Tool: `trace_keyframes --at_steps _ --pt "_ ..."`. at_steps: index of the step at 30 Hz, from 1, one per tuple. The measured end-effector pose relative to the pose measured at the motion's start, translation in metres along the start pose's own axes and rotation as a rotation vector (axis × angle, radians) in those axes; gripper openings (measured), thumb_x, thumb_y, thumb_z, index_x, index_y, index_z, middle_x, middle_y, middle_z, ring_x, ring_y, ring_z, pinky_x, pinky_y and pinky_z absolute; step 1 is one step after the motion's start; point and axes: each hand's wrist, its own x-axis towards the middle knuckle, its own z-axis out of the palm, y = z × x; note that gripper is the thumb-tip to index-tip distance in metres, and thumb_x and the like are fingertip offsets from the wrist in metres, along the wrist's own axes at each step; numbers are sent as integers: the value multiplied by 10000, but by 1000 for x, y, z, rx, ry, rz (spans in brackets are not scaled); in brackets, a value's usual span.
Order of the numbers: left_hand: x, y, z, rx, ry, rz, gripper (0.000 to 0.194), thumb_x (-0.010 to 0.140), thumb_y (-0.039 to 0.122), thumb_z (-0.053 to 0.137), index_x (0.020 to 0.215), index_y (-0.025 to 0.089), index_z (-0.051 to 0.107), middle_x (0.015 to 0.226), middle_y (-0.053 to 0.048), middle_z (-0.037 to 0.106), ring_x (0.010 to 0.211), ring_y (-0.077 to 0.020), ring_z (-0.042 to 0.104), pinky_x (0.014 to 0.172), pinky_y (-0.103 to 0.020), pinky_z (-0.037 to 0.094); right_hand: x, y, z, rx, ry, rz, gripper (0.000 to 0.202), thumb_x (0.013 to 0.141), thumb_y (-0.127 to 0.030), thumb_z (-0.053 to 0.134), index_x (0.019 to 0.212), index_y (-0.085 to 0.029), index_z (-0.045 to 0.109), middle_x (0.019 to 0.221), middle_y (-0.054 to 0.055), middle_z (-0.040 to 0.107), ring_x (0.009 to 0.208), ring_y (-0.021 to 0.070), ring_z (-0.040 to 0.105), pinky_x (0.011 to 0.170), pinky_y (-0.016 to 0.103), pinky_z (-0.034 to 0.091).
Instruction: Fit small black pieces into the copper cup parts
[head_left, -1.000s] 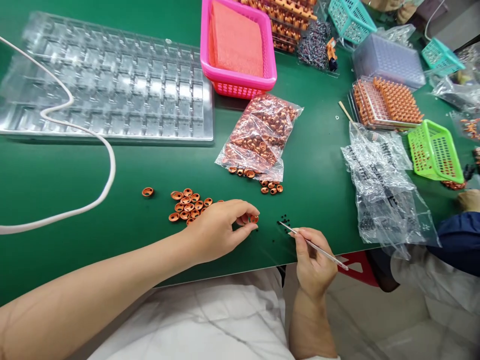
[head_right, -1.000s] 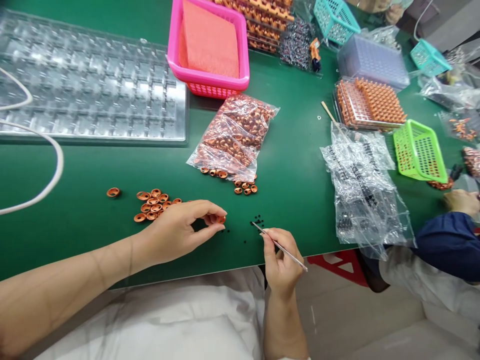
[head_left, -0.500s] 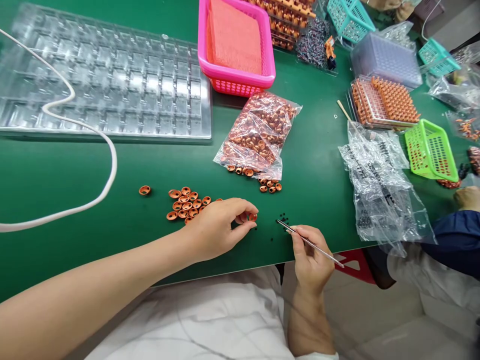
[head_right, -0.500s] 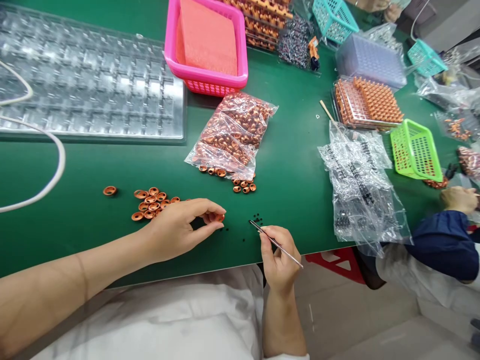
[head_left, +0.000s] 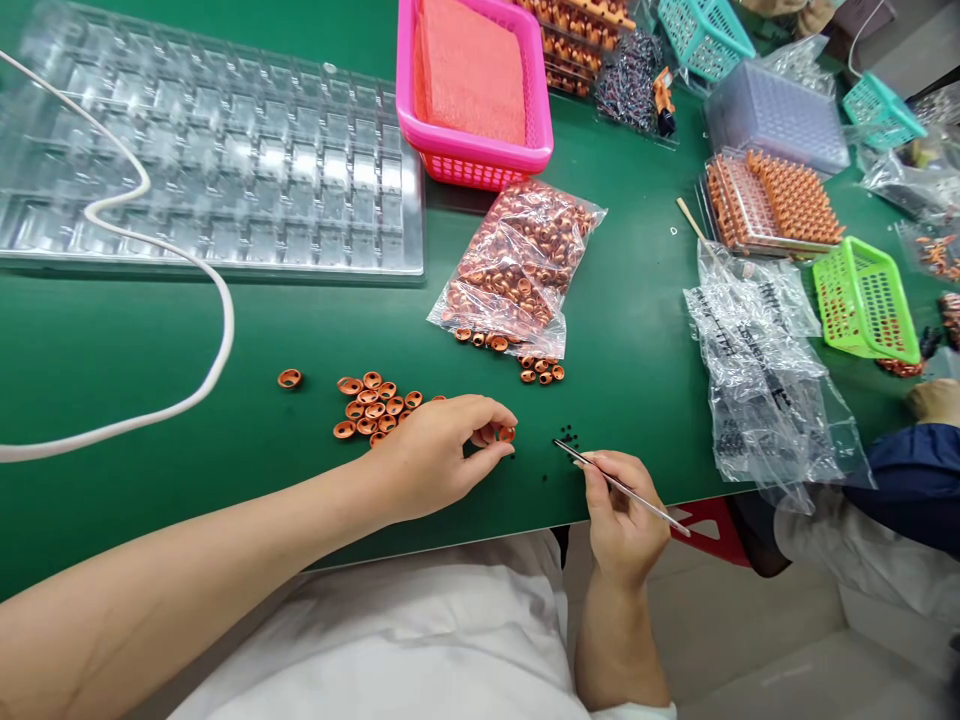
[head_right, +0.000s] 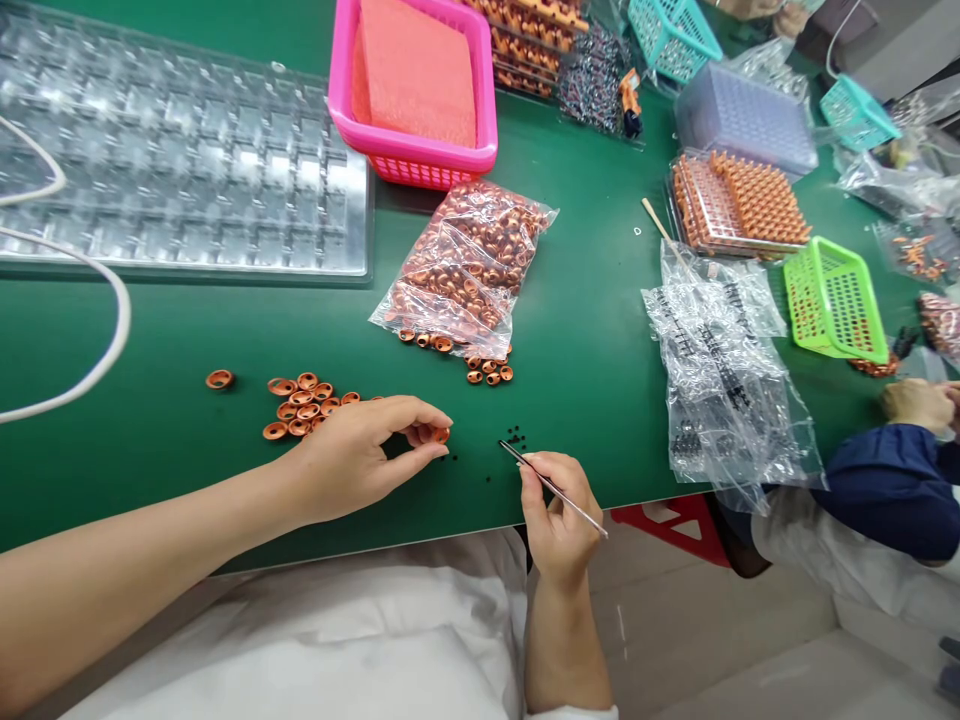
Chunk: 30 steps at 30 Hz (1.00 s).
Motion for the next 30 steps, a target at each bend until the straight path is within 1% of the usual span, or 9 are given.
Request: trace_keyframes --at_steps 4,8,10,15,17,19,22,26,30 --pt "0 0 0 6 -9 0 119 929 258 607 988 179 674 894 -30 754 765 -160 711 718 -272 565 0 0 0 2 1 -7 154 885 -127 692 992 -238 694 914 36 735 847 196 720 713 373 627" --pt "-1 0 1 23 0 14 140 932 246 600 1034 181 671 922 -38 759 776 -161 715 723 -274 567 0 -2 0 -27 16 -1 100 891 -162 696 959 -235 703 898 35 735 823 197 725 692 366 627" --pt "-1 0 2 38 6 35 149 934 230 598 1053 182 672 936 -43 761 785 -161 716 731 -275 566 0 -4 0 -23 45 13 81 888 -169 701 941 -230 703 882 37 732 814 200 723 678 364 625" --pt "-2 1 3 109 40 148 134 943 207 611 1057 170 671 934 -57 759 803 -173 708 741 -290 552 2 -19 5 43 143 33 89 882 -150 699 933 -222 686 861 37 722 755 195 710 616 357 612" --pt "-3 2 4 142 48 201 113 944 197 618 1038 159 667 918 -62 757 795 -177 699 715 -287 542 3 -28 7 75 154 19 120 881 -129 690 947 -227 679 863 34 720 741 192 705 609 361 608" --pt "-4 2 5 171 56 241 80 941 191 630 1005 153 661 883 -57 754 767 -177 686 680 -283 527 4 -36 10 117 134 -5 159 872 -106 690 967 -234 674 857 28 719 749 196 706 610 367 609" --pt "-4 2 6 205 88 285 62 936 196 651 976 149 654 843 -47 749 723 -171 668 651 -281 510 5 -45 13 141 65 -37 198 872 -99 682 999 -251 667 861 22 723 779 205 719 609 370 620" --pt "-6 3 7 239 129 305 71 943 223 656 961 154 648 798 -31 742 691 -165 659 630 -275 493 8 -49 16 68 -35 -115 234 876 -104 683 1042 -268 664 888 14 743 797 202 733 672 389 638" --pt "-7 4 8 252 147 306 97 948 251 658 942 154 650 777 -28 736 683 -163 663 617 -271 487 10 -50 18 85 -85 -140 286 866 -61 680 1074 -258 667 909 19 750 806 191 731 694 377 639"
